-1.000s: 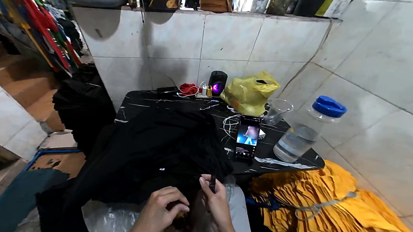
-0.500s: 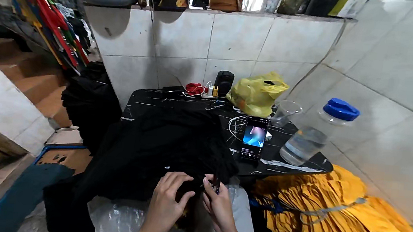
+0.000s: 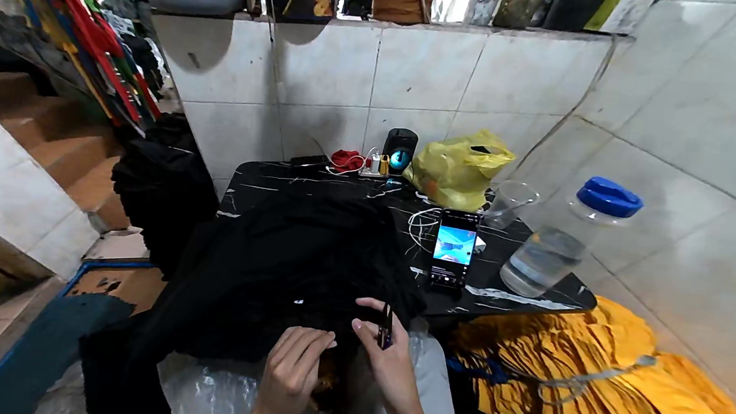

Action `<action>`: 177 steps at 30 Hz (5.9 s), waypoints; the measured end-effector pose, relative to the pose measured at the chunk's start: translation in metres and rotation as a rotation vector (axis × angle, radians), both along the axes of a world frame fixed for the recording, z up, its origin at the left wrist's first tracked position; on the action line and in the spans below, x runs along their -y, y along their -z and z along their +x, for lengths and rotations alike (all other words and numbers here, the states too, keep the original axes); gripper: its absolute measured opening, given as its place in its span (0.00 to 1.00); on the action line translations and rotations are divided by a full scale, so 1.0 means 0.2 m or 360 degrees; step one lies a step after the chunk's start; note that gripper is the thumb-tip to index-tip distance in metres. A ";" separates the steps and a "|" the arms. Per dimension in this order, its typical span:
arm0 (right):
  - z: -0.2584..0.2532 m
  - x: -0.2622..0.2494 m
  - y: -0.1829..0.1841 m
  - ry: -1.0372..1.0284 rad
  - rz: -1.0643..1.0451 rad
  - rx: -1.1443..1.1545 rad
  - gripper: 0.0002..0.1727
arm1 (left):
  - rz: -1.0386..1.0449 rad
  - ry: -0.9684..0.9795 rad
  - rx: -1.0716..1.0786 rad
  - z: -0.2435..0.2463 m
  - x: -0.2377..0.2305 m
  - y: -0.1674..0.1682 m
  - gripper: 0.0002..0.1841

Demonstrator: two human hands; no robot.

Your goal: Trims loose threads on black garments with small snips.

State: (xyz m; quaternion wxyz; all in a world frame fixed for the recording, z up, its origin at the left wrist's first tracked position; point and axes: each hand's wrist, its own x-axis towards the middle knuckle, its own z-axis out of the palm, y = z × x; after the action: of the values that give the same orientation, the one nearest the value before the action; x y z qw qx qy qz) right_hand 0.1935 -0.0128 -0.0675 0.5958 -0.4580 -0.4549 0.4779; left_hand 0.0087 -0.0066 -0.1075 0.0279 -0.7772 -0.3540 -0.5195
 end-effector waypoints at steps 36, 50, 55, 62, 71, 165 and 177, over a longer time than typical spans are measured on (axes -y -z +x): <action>-0.13 -0.03 -0.09 -0.0428 -0.0408 0.2030 0.40 | -0.1214 -0.0581 0.1301 -0.56 0.05 -0.27 0.07; -0.09 -0.17 0.01 -0.0738 0.0343 0.1494 0.23 | -0.1372 0.0131 0.1476 -0.37 0.03 -0.28 0.10; -0.24 -0.23 0.07 -0.0783 0.0418 0.0821 0.20 | -0.1398 0.0289 0.1504 -0.41 0.08 -0.25 0.14; -0.42 -0.13 0.05 -0.0685 0.0533 0.0510 0.19 | -0.1270 0.0216 0.1295 -0.36 0.16 -0.24 0.22; -0.48 -0.05 0.05 -0.0151 0.0781 0.1190 0.13 | -0.1109 0.0008 0.1115 -0.29 0.22 -0.23 0.26; -0.43 -0.01 0.09 -0.0780 0.0463 0.0789 0.10 | -0.0436 -0.0098 0.0240 -0.51 0.29 -0.08 0.05; -0.41 0.09 0.02 -0.0307 0.0921 0.1595 0.21 | -0.0561 -0.0132 0.0411 -0.51 0.27 -0.09 0.05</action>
State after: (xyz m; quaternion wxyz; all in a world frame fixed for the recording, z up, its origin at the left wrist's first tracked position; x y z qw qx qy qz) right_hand 0.1120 -0.0317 -0.0706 0.3626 -0.4033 -0.8327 0.1115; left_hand -0.0933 -0.0615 -0.0899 -0.1326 -0.6819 -0.4715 -0.5433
